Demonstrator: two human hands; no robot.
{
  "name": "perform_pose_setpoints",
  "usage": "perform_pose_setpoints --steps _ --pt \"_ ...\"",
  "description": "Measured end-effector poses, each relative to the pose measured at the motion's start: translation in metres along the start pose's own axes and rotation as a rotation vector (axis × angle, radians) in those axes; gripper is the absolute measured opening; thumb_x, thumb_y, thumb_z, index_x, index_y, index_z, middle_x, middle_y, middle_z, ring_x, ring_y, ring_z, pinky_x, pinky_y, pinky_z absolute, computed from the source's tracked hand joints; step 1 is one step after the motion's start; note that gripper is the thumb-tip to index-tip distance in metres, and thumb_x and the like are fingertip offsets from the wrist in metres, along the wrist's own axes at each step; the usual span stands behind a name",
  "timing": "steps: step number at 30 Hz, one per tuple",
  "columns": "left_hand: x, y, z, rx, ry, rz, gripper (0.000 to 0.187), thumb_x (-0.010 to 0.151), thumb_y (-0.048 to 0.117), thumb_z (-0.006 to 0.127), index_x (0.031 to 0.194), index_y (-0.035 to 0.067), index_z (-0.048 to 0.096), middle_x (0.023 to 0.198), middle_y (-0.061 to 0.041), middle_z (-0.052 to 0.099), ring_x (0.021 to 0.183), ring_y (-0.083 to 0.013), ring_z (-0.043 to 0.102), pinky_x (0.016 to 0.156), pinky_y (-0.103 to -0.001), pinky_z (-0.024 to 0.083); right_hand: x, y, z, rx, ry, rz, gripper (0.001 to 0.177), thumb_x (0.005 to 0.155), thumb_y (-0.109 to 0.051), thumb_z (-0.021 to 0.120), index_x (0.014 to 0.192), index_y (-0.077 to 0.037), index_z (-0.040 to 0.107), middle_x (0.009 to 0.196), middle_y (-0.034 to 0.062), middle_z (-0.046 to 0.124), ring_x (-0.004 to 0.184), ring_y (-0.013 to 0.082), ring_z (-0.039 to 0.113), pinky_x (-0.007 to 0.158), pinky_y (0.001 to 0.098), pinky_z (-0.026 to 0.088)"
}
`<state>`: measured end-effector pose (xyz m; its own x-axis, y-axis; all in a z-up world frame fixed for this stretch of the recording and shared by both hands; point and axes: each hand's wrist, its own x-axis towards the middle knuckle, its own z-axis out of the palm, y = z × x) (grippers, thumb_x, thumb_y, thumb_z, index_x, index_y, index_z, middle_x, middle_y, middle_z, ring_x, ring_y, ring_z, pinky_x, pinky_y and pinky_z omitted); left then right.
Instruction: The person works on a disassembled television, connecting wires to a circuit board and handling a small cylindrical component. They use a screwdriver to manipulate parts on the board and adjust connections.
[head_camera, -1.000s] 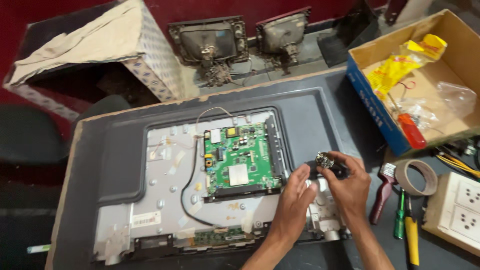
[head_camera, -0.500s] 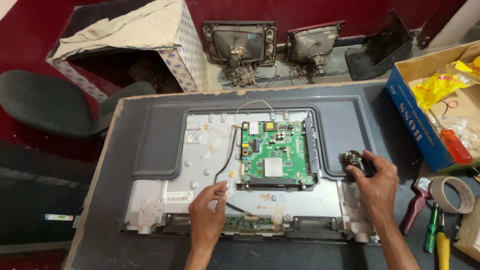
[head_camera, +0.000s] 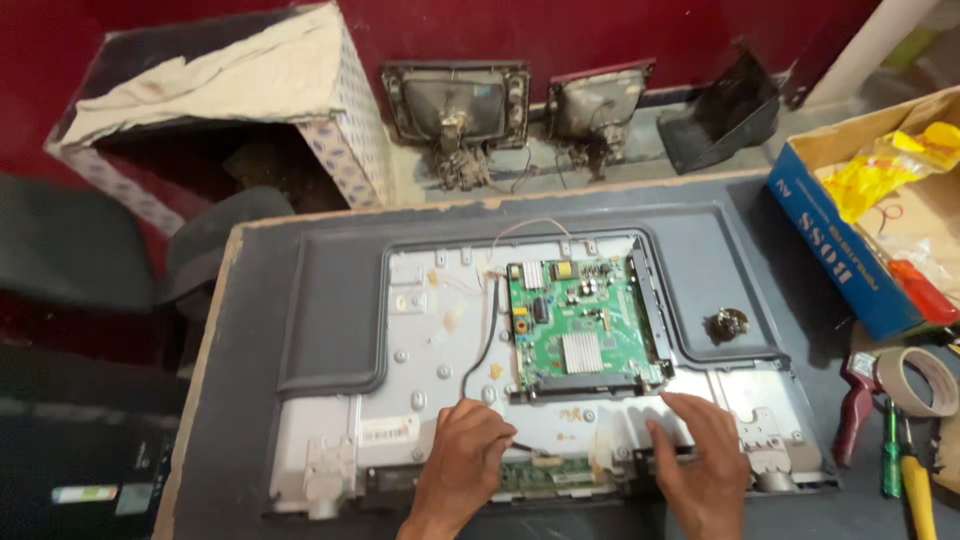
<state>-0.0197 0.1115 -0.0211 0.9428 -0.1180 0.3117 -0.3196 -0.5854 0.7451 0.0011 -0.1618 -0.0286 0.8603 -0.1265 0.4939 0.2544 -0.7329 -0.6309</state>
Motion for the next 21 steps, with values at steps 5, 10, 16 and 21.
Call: perform_pose_setpoints --steps 5,10,16,21 --pt "0.039 -0.014 -0.016 0.013 0.1 -0.024 0.022 0.08 -0.001 0.073 0.102 0.002 0.074 0.096 -0.013 0.071 0.1 -0.0322 0.063 0.09 -0.042 0.047 0.006 -0.02 0.019 0.017 -0.019 -0.028 0.041 0.078 -0.004 0.078 0.118 -0.009 0.072 0.11 0.0098 0.074 0.107 0.0266 0.069 0.091 0.0374 0.055" --pt "0.084 -0.03 -0.008 0.036 0.078 -0.151 0.046 0.08 0.003 0.076 0.123 -0.002 0.064 0.111 -0.018 0.068 0.108 -0.0379 0.06 0.096 -0.044 0.047 0.031 -0.042 0.034 0.015 -0.083 -0.04 0.037 0.08 -0.006 0.079 0.115 -0.007 0.072 0.11 0.0098 0.075 0.106 0.026 0.07 0.088 0.0375 0.056" --pt "0.111 -0.051 0.002 0.051 0.07 -0.169 0.065 0.074 -0.003 0.074 0.135 -0.005 0.054 0.117 -0.023 0.063 0.107 -0.0412 0.06 0.093 -0.046 0.048 0.03 -0.059 0.054 0.098 -0.047 0.014 0.033 0.081 -0.008 0.078 0.114 -0.007 0.073 0.108 0.0083 0.077 0.104 0.0231 0.072 0.089 0.0358 0.056" --pt "0.112 -0.04 -0.014 -0.117 0.101 -0.276 0.057 0.076 -0.01 0.064 0.133 0.001 0.062 0.099 -0.018 0.067 0.082 -0.0324 0.066 0.077 -0.042 0.053 0.019 -0.055 0.055 0.095 -0.029 0.064 0.033 0.082 -0.007 0.078 0.115 -0.006 0.074 0.107 0.0089 0.077 0.105 0.0214 0.072 0.091 0.0353 0.055"
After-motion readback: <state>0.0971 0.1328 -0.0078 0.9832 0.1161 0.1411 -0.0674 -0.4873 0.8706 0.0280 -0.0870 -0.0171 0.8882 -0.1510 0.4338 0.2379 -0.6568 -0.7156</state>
